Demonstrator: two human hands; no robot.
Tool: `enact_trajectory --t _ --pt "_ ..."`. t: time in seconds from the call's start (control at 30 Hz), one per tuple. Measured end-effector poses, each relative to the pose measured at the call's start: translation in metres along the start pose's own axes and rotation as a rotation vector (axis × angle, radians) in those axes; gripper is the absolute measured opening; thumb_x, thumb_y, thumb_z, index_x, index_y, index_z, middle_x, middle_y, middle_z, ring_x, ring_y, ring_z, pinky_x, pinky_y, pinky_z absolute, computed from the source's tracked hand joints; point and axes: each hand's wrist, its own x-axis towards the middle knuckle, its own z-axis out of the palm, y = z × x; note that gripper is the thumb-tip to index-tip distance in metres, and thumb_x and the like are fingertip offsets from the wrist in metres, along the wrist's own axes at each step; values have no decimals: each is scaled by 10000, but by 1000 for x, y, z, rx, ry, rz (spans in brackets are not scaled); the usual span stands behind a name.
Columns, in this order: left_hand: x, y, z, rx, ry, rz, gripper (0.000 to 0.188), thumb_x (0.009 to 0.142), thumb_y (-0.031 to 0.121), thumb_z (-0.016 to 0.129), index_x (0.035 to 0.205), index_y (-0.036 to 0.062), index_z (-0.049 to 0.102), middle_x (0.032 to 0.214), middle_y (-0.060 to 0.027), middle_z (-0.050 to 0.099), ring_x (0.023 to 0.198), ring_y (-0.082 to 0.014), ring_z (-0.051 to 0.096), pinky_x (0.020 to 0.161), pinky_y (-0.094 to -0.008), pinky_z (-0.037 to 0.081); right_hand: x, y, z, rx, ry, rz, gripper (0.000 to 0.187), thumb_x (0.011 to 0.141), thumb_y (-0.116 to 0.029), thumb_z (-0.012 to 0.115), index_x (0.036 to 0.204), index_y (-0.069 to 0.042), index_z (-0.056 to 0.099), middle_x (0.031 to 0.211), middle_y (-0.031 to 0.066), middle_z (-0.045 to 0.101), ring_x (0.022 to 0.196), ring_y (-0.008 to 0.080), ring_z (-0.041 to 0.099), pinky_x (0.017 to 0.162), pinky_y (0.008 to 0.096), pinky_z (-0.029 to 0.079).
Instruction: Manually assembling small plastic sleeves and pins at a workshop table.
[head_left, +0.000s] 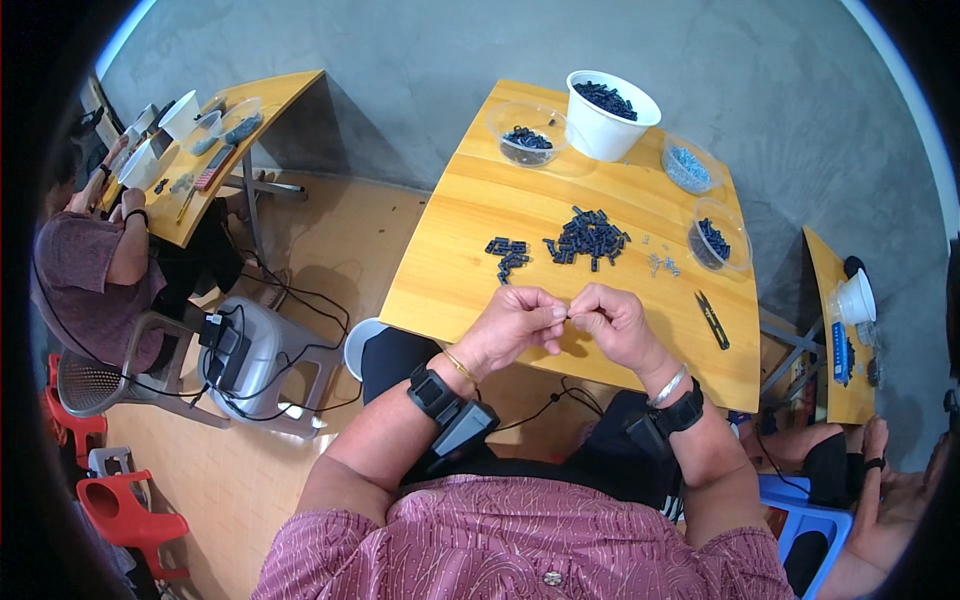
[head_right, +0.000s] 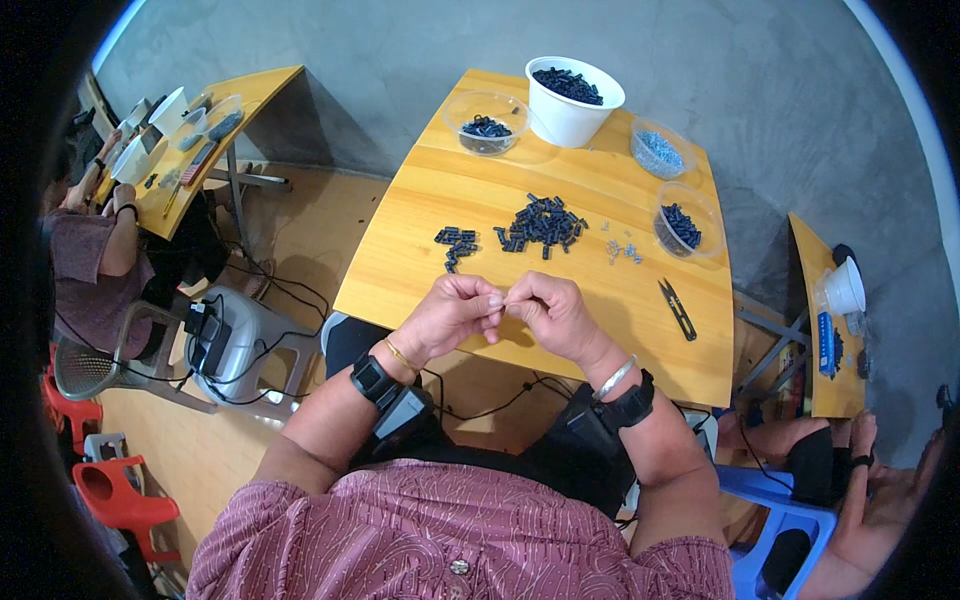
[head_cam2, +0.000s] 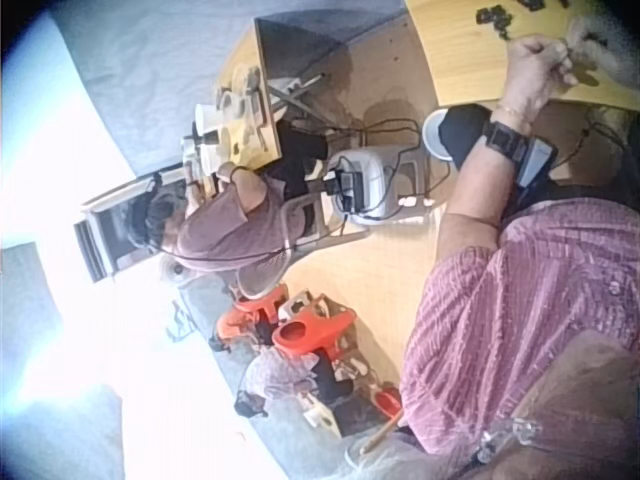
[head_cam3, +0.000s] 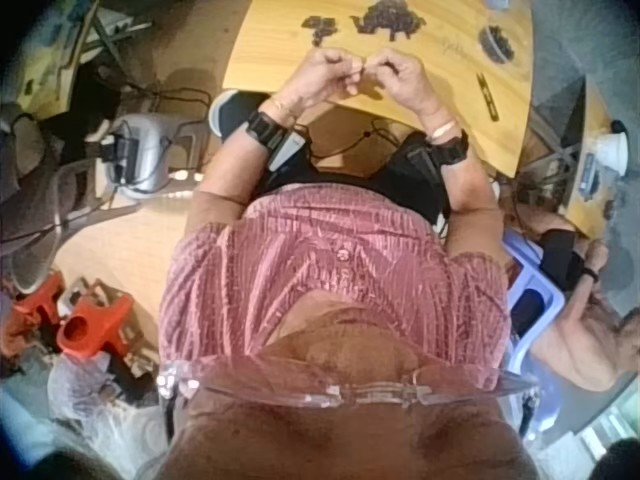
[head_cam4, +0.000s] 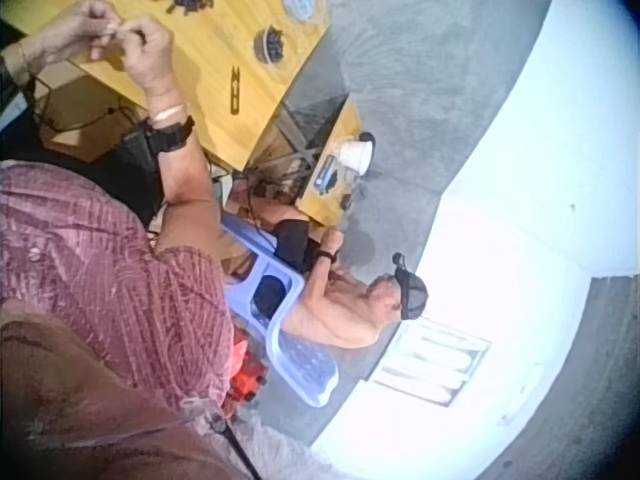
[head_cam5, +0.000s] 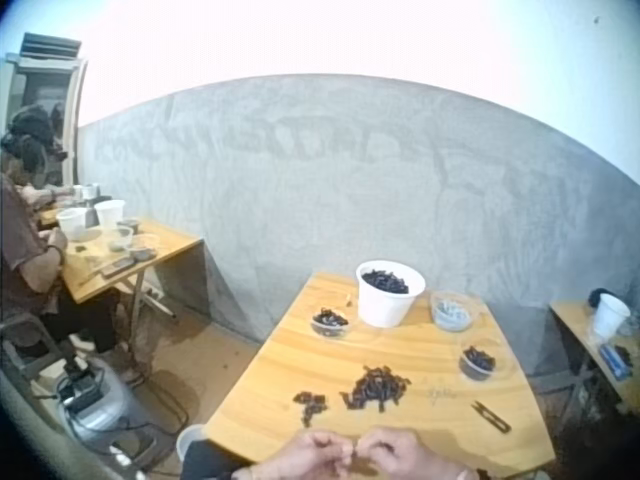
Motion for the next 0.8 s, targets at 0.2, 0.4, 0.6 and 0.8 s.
enact_trajectory --t 0.2,0.4,0.6,0.8 --pt "2 -4 6 68 84 53 85 840 61 564 841 -13 605 727 -67 598 623 -126 566 584 -282 525 -5 19 5 106 102 129 29 804 -12 575 790 -37 581 685 -30 543 615 41 479 556 193 401" --pt "1 -6 8 83 105 73 85 850 54 547 871 -15 593 733 -61 592 624 -127 562 584 -267 506 -16 10 -2 169 277 228 78 825 -37 560 892 -23 596 715 -23 550 622 43 482 568 195 419" --pt "1 -7 7 118 73 88 90 850 55 549 885 -16 592 758 -59 592 644 -128 566 586 -260 499 -17 2 1 -122 179 165 68 787 -33 582 847 -2 572 730 60 572 629 130 535 568 244 436" --pt "0 -9 12 107 110 101 125 832 35 567 939 -20 598 833 -78 615 679 -135 584 614 -254 507 -20 -1 7 -266 181 100 67 735 8 581 797 5 555 730 132 560 651 260 563 579 309 443"
